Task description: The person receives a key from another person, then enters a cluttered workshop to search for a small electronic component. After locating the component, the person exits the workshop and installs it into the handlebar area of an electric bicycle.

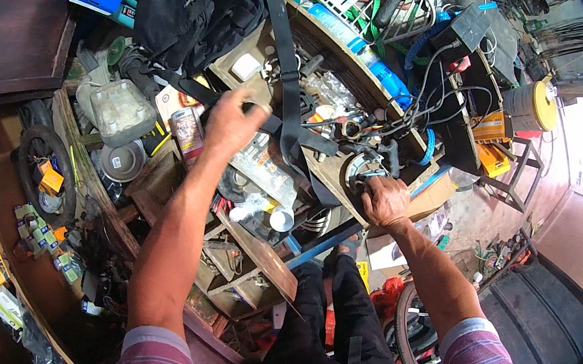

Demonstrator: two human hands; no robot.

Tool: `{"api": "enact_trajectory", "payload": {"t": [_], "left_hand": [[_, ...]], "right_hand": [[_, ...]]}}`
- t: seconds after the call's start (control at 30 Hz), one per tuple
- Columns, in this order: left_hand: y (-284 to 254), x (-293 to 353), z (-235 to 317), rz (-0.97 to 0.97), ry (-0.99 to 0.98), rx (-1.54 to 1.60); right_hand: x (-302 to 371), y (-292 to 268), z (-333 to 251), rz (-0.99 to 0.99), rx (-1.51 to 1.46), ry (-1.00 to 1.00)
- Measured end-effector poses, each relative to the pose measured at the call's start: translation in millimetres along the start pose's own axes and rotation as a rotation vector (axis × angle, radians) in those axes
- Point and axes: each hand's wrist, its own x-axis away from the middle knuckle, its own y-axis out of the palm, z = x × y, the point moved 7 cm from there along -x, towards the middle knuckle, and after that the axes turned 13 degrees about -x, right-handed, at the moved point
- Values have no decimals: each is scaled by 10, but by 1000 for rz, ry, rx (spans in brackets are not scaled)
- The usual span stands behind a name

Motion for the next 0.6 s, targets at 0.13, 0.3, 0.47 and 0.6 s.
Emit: {"api": "enact_trajectory", "payload": {"t": [0.13, 0.3, 0.47, 0.6], "left_hand": [[47, 362, 301, -83, 195, -465], [152, 676, 84, -262, 154, -363], [104, 1210, -115, -6, 204, -183], [456, 1489, -832, 94, -311, 288]], "right_hand": [[15, 6, 7, 3, 17, -1], [17, -1, 5, 27, -7, -11], [-4, -46, -52, 48, -7, -22], [-5, -35, -57, 28, -3, -20]]}}
